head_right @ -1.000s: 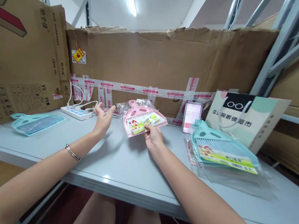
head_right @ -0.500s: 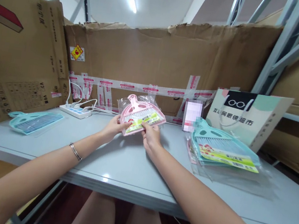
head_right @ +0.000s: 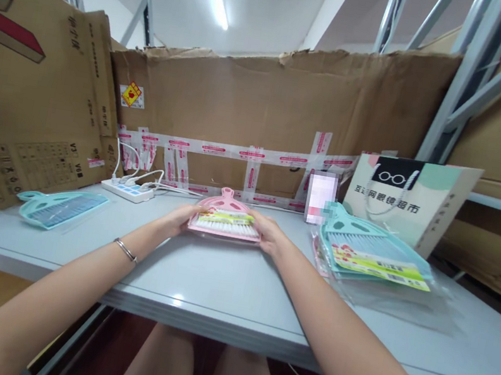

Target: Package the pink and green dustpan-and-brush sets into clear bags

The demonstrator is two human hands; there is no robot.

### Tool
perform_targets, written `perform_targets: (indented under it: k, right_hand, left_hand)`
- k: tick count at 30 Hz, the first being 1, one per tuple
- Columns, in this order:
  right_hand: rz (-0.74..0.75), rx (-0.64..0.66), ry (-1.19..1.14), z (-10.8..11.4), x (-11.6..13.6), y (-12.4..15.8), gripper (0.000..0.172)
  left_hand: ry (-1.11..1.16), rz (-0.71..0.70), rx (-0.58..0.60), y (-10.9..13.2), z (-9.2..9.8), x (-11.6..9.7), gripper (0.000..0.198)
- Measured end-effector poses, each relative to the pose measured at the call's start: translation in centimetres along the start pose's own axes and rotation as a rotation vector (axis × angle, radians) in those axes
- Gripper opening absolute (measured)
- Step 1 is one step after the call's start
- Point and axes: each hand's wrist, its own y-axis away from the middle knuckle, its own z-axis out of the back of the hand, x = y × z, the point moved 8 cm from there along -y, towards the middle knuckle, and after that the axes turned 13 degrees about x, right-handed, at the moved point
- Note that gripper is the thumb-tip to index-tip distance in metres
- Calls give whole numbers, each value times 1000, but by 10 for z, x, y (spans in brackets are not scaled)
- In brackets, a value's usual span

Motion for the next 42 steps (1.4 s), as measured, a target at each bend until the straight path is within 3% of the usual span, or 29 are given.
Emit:
perform_targets:
  k: [4,8,11,15,18,23,26,30,34,36,38,39,40,42]
  right_hand:
    - [-186,79,-49,-7,-6,3,15]
    - [-214,156,-105,-13,2,12,20]
    - [-189,189,-115,-15,7,16,28]
    - [-182,75,-80,-3,1,12,34]
    - [-171,-26,-63,10,-4,6,33]
    - [-129,-135,-36,22,-2,4,34]
    - [-105,-135,-8,18,5,9,37]
    - [-70,-96,34,8,19,18,25]
    - [-35,38,106,2,27,36,15]
    - [-7,213,234,-5,29,51,40]
    - [24,380,435,-13,26,69,72]
    - [40,422,547,-14,25,78,80]
    - [50,429,652,-14,24,86,80]
    - [64,368,814,-11,24,99,57]
  left_hand:
    - [0,73,102,6,-6,1,18]
    - [13,66,195,17,-13,-6,15]
    - [7,-1,193,17,-10,-12,21]
    - [-60,-69,69,8,6,-13,11]
    - [-108,-72,22,7,10,-12,15]
    - [-140,-136,141,19,-2,-25,40]
    - [-228,-154,229,25,-8,-35,39]
    - [-368,-132,301,36,-7,-41,37]
    - [-468,-158,465,57,-19,-35,53]
    - [-562,-212,410,66,-18,-31,59]
    - [-657,-241,310,74,-15,-25,55]
    - [-692,-241,269,78,-14,-22,52]
    - [-714,-239,240,82,-13,-20,48]
    - [-718,-223,217,92,-15,-16,44]
